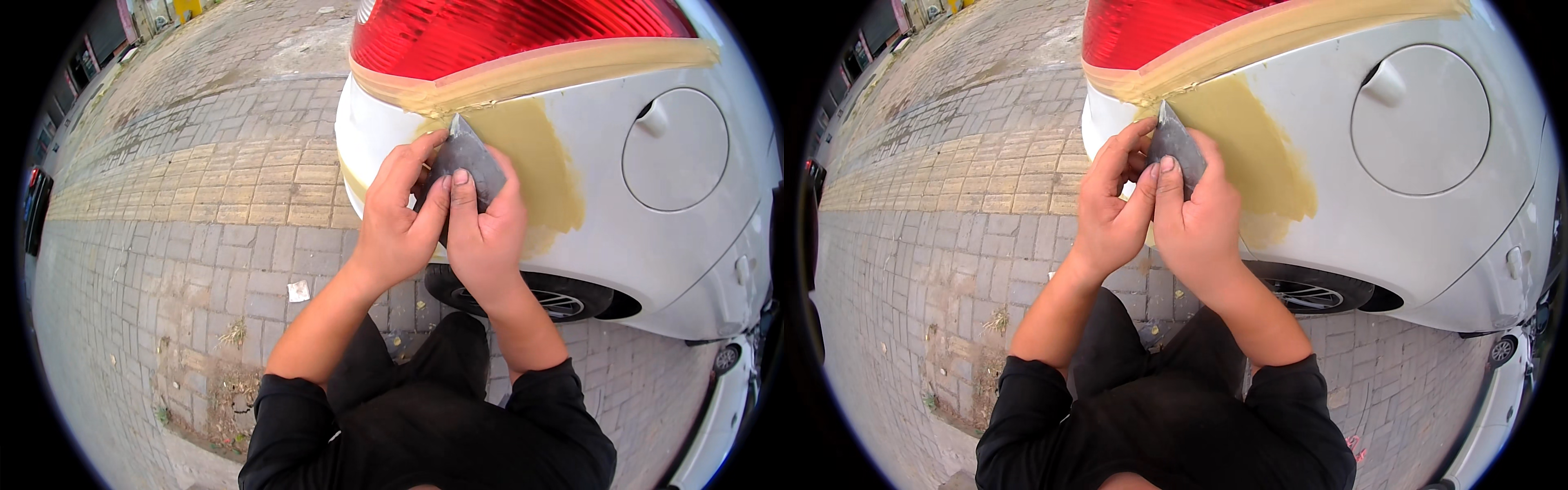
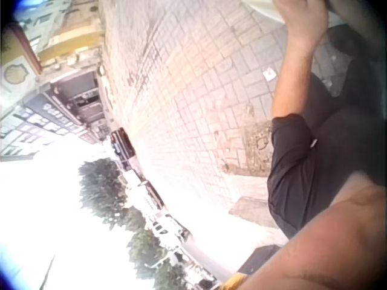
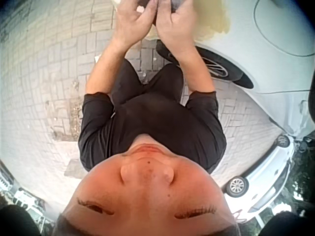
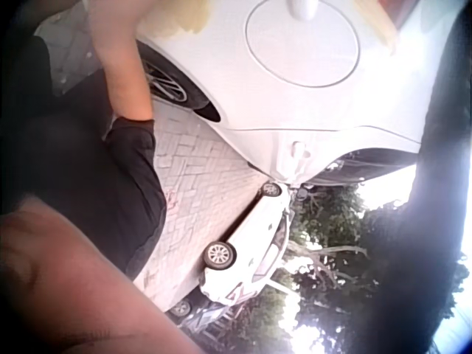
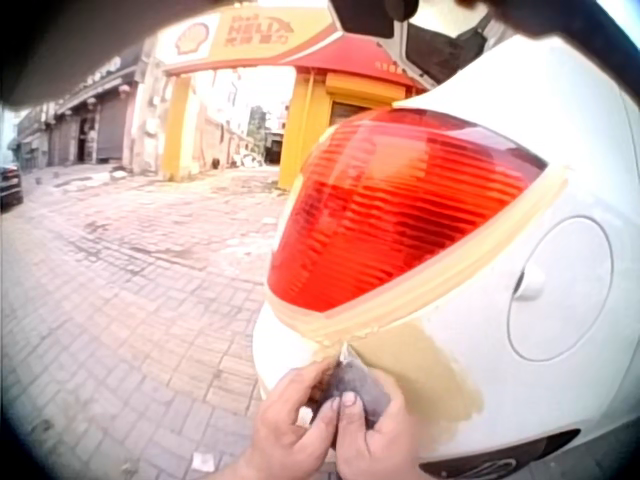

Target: The person applies a beige body filler to the rear bumper of a white car using a metal scraper. They spread the filler over a damaged area and smooth the surface, occasionally touching the car with their hand to check the application.

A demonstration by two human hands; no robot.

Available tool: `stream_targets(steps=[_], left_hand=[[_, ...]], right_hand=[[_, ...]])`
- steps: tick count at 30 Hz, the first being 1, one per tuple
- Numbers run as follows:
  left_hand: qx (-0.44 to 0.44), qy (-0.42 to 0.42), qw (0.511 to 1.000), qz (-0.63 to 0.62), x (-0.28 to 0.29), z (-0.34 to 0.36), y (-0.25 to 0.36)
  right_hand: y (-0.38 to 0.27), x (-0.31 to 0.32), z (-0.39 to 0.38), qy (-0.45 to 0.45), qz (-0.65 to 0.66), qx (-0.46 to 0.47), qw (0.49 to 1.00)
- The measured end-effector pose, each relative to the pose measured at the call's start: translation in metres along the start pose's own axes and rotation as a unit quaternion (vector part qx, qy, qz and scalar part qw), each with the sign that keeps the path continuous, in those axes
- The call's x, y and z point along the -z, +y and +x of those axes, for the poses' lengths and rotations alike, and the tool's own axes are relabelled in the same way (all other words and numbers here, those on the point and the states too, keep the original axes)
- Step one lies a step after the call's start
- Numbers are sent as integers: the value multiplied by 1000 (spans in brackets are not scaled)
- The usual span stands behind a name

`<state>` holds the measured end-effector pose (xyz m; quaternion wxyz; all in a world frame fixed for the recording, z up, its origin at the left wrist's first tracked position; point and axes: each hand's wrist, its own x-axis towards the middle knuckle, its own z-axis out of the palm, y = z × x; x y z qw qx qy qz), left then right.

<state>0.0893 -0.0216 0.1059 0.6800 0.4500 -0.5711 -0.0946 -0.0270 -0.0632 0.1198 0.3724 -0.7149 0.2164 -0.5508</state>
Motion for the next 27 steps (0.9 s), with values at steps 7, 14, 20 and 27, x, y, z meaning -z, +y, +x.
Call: stream_targets(steps=[7, 14, 20, 27], left_hand=[[-26, 13, 999, 16, 3, 4, -1], [-4, 17, 999, -29, -1, 5, -3], [4, 36, 999, -40, 0, 4, 0], [-51, 46, 994, 86, 13, 14, 16]], right_hand=[[-1, -9, 1, 30, 77, -10, 997], [-3, -11, -1, 22, 63, -20, 998], [-24, -10, 0, 7, -26, -29, 999], [4, -26, -3, 41, 222, -33, 974]])
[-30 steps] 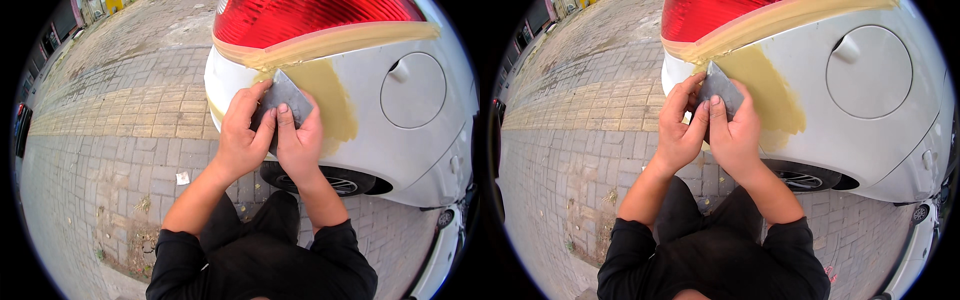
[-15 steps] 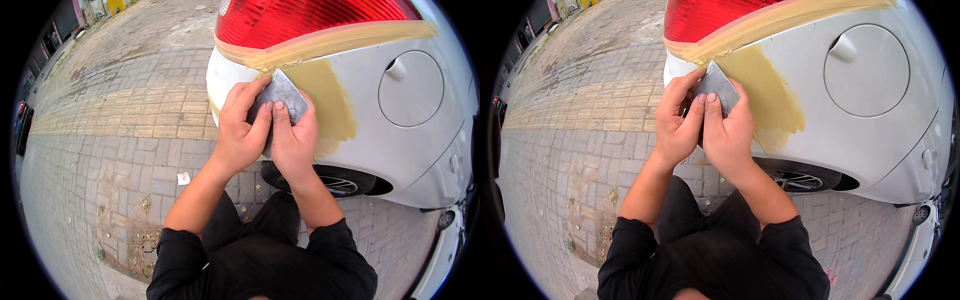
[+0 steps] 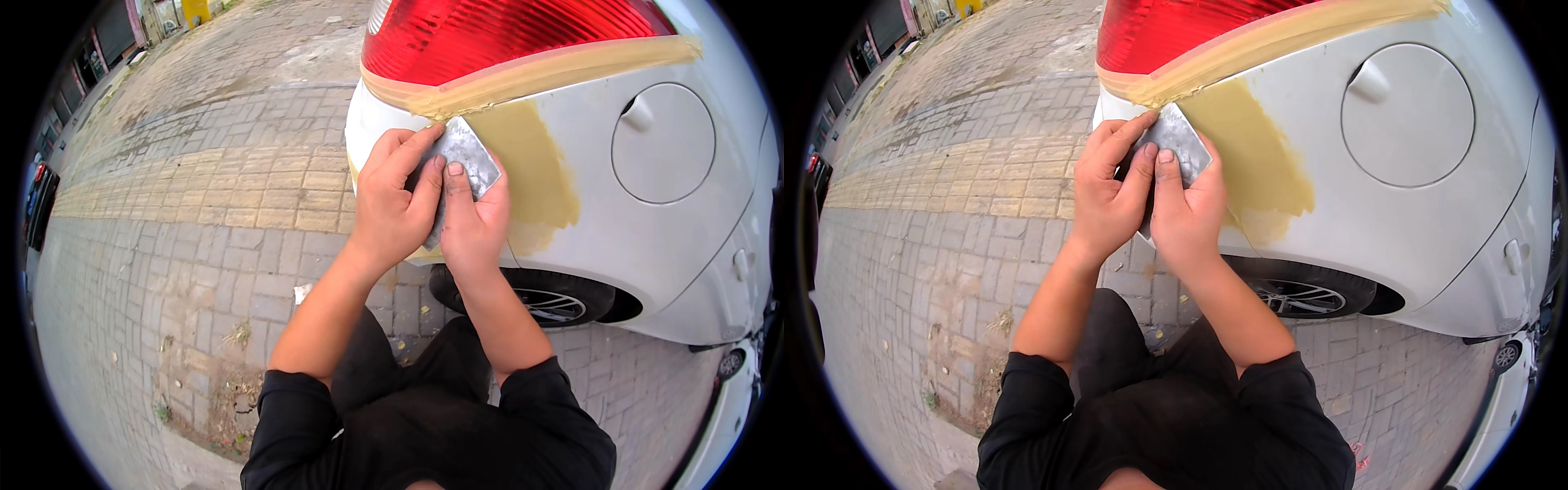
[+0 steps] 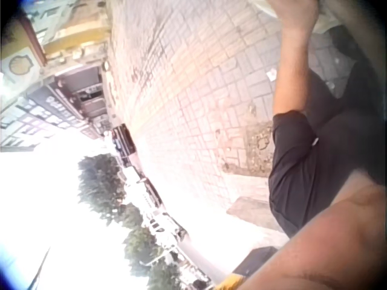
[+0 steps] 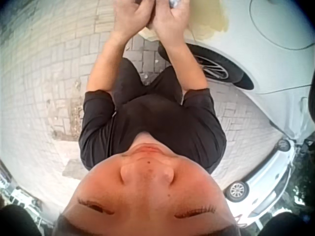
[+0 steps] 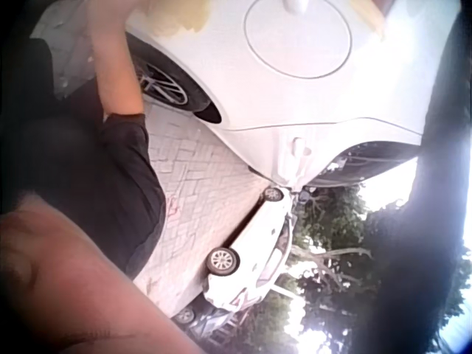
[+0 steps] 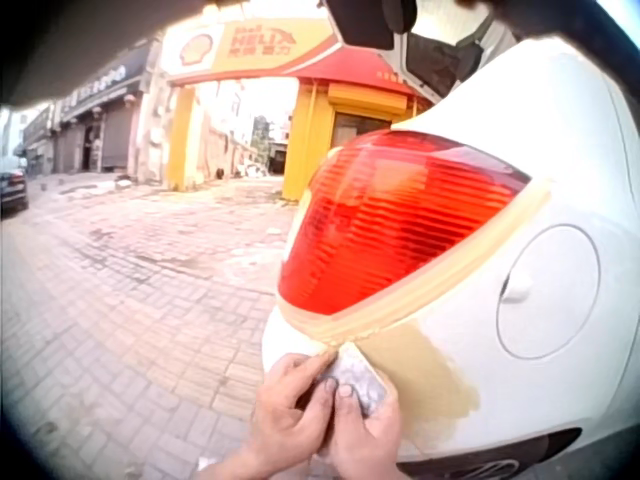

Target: The person applies a beige body filler to the rear bumper of a white car using a metal scraper. They spread the filler over a damaged area and smooth the surface, occasionally touching the car with their hand to check the application.

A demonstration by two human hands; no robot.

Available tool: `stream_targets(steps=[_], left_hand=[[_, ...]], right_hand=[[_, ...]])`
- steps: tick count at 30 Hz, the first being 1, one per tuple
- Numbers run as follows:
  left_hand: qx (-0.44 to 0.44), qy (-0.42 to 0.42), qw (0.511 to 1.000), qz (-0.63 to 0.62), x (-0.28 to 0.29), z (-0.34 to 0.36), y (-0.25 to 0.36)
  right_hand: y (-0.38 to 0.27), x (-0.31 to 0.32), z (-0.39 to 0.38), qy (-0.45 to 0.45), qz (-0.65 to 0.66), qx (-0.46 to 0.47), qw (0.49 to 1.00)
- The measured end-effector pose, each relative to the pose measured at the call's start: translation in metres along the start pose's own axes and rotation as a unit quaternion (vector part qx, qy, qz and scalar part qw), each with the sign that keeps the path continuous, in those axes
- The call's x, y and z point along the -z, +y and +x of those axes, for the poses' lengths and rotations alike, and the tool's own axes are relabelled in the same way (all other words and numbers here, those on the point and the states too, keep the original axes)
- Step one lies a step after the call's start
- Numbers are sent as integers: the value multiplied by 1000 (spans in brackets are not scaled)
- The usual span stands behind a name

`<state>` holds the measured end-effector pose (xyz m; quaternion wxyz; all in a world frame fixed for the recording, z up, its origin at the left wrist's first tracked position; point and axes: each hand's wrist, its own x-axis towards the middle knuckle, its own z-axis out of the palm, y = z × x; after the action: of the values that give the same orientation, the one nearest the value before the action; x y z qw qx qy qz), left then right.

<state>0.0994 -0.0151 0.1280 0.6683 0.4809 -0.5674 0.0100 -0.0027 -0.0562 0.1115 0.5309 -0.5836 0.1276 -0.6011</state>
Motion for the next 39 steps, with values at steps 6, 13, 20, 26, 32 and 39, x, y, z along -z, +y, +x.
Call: stream_targets(steps=[6, 13, 20, 26, 32, 39], left_hand=[[-67, -45, 984, 156, 13, 7, 11], [-91, -60, 971, 214, 18, 15, 19], [-119, -61, 972, 193, 9, 56, 23], [-105, -123, 973, 167, 12, 76, 15], [-172, -130, 960, 181, 13, 79, 10], [-194, -123, 952, 204, 14, 78, 7]], right_hand=[[11, -1, -5, -8, 242, -120, 963], [10, -6, -3, 4, 215, -106, 971], [24, -4, -5, 6, 77, -36, 996], [28, 1, -5, 13, 3, -25, 1000], [27, 2, -4, 8, 12, -16, 1000], [23, 1, -3, -2, 19, -9, 1000]])
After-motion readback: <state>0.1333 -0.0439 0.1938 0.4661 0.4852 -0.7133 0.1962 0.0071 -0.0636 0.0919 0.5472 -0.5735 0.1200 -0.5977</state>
